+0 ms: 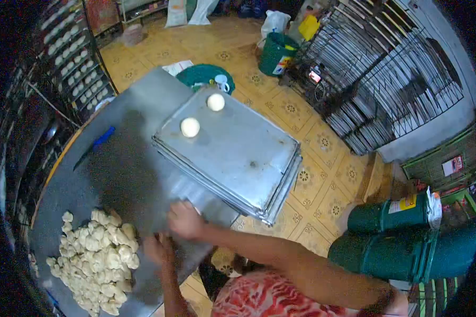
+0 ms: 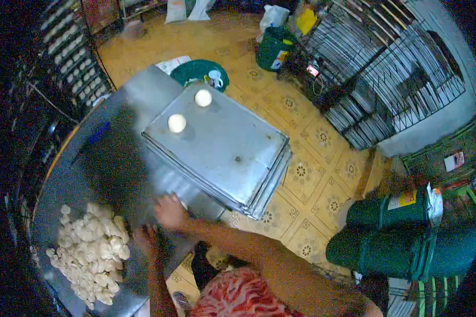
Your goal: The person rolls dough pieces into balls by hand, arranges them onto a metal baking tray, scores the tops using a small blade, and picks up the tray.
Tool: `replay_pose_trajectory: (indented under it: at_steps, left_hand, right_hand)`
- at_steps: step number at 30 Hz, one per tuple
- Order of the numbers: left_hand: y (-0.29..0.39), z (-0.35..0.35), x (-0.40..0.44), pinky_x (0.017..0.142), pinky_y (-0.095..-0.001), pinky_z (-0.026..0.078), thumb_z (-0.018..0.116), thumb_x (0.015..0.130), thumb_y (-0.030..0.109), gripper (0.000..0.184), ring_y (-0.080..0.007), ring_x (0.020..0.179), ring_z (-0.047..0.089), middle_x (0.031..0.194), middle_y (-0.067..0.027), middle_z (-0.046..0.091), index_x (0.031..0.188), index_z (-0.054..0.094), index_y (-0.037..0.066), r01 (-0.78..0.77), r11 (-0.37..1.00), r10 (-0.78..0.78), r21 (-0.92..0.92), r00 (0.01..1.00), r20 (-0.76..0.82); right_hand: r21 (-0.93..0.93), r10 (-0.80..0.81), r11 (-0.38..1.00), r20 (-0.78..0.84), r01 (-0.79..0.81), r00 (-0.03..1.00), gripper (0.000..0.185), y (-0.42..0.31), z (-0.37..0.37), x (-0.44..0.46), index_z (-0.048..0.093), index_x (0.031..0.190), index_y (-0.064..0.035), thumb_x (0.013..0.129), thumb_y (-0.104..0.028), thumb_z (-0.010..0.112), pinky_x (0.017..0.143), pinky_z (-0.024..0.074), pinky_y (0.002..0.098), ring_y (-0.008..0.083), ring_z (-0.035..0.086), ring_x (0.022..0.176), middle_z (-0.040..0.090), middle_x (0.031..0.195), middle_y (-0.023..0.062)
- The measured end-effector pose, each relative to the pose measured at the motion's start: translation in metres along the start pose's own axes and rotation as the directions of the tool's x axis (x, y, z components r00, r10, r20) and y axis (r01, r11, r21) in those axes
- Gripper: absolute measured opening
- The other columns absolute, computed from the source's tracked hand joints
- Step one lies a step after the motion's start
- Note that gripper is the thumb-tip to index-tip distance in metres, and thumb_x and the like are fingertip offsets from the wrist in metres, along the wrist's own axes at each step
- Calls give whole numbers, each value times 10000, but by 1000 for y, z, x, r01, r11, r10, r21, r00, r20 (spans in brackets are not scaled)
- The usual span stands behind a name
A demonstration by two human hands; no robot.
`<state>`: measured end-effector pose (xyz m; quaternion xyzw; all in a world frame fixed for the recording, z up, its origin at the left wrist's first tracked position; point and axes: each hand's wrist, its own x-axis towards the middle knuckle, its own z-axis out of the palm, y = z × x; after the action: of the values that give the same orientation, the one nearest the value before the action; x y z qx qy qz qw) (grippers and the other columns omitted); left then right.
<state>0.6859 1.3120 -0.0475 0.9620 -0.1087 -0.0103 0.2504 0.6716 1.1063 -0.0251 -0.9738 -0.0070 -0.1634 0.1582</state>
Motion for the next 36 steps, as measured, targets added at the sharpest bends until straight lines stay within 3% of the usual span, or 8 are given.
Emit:
replay_pose_trajectory:
  at_steps: [4, 8, 10, 13, 17, 24, 28, 36]
  left_hand:
    - [-9, -18, -29, 915, -565, 424, 617, 974, 369, 328, -449, 999, 588, 999, -178, 666, 1021, 654, 46, -332, 916, 349, 226, 936, -36]
    - [10, 20, 19, 893, -538, 431, 623, 962, 350, 308, -427, 978, 590, 949, -169, 662, 997, 656, 46, -181, 867, 355, 465, 879, -319]
    - [62, -12, 36, 887, -519, 438, 636, 939, 325, 289, -408, 1001, 600, 981, -167, 679, 1003, 670, 45, 44, 992, -32, 119, 995, -97]
    - [26, -18, 4, 903, -504, 441, 664, 906, 341, 309, -387, 1019, 608, 982, -148, 684, 1018, 685, 53, 8, 999, -10, 41, 998, 68]
    - [-27, -3, -21, 891, -486, 463, 701, 859, 397, 379, -408, 1033, 604, 1109, -174, 670, 1047, 697, 69, -335, 875, 398, 349, 909, -124]
    - [42, -23, 47, 1033, -591, 398, 624, 933, 403, 416, -470, 1168, 570, 1237, -221, 641, 1122, 696, 40, 85, 995, -93, 61, 984, 151]
    - [-3, -30, -10, 1031, -593, 410, 630, 932, 370, 412, -493, 1178, 569, 1238, -261, 644, 1165, 684, 35, -59, 987, 21, 152, 970, 240]
    - [10, 27, 43, 992, -615, 416, 662, 914, 354, 384, -467, 1159, 594, 1198, -255, 670, 1134, 698, 42, 1, 982, 45, 188, 969, -242]
  right_hand:
    - [-87, 160, 985, 154, -147, 975, 171, 16, -2, -51, 677, 825, -127, 791, -292, 645, 860, 436, 461, 271, 552, 969, 605, 945, 67]
    - [-62, 53, 997, 82, -48, 995, 198, 13, 26, 9, 685, 884, -95, 808, -275, 654, 858, 452, 498, 286, 565, 1012, 607, 1003, 95]
    - [-78, 48, 996, 50, -44, 998, 226, 8, 20, 19, 695, 920, -68, 813, -263, 656, 887, 460, 533, 301, 578, 1058, 618, 1076, 125]
    - [-91, -93, 992, -12, 91, 996, 173, 11, 6, 1, 659, 900, -94, 850, -258, 635, 791, 451, 476, 268, 561, 964, 583, 913, 79]
    - [-125, 107, 987, 53, -100, 993, 140, 23, -9, -32, 662, 911, -93, 863, -215, 613, 780, 444, 458, 264, 563, 938, 596, 929, 81]
    - [-53, 70, 996, -24, -71, 997, 172, 4, 32, 34, 648, 920, -80, 832, -226, 625, 785, 449, 445, 288, 593, 928, 597, 937, 123]
    - [21, 42, 999, 140, -46, 989, 174, 27, 3, -26, 637, 900, -83, 830, -243, 638, 793, 453, 455, 303, 592, 968, 600, 952, 137]
    - [-7, 98, 995, -110, -100, 989, 153, 11, 23, 36, 627, 870, -81, 866, -234, 625, 813, 449, 486, 310, 587, 964, 609, 976, 142]
